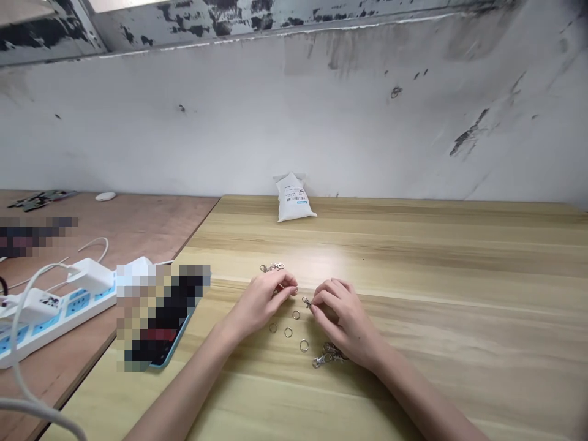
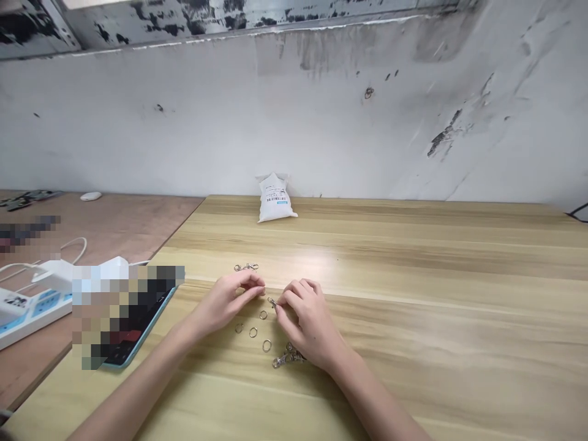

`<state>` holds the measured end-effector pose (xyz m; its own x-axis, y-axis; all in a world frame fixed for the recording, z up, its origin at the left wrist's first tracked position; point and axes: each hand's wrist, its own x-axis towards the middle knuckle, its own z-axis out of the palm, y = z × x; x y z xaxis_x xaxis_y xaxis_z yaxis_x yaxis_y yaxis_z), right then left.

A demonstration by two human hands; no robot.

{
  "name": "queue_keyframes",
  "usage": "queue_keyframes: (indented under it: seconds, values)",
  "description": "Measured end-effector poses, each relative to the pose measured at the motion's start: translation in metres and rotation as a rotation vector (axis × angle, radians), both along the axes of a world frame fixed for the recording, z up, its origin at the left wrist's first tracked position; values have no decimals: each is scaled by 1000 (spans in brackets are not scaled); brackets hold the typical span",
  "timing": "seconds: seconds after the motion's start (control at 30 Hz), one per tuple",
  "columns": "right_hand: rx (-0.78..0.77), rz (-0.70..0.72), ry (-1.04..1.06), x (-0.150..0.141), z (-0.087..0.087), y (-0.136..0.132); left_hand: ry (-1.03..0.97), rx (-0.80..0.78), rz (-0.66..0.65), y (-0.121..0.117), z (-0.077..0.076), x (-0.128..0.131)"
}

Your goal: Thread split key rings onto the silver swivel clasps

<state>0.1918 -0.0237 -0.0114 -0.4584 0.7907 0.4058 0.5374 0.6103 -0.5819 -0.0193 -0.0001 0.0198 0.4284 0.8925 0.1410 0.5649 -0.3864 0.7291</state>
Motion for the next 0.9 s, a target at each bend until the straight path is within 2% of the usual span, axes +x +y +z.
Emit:
queue_keyframes:
  seconds: [0.13, 0.37, 0.57, 0.73, 0.9]
  values:
    - [3, -4, -2, 0, 0, 0, -16, -38, -12, -1, 2, 1]
    - [8, -24, 2, 0, 0, 0, 1, 76, -52, 1, -1, -1]
    - [13, -24, 0, 1, 0, 0, 14, 84, -66, 3, -3, -1]
    - [28, -27, -11, 0, 1, 0, 22, 78, -51, 2, -3, -1]
    - [90, -55, -45, 0, 2, 0, 5, 142, -12, 4, -6, -3]
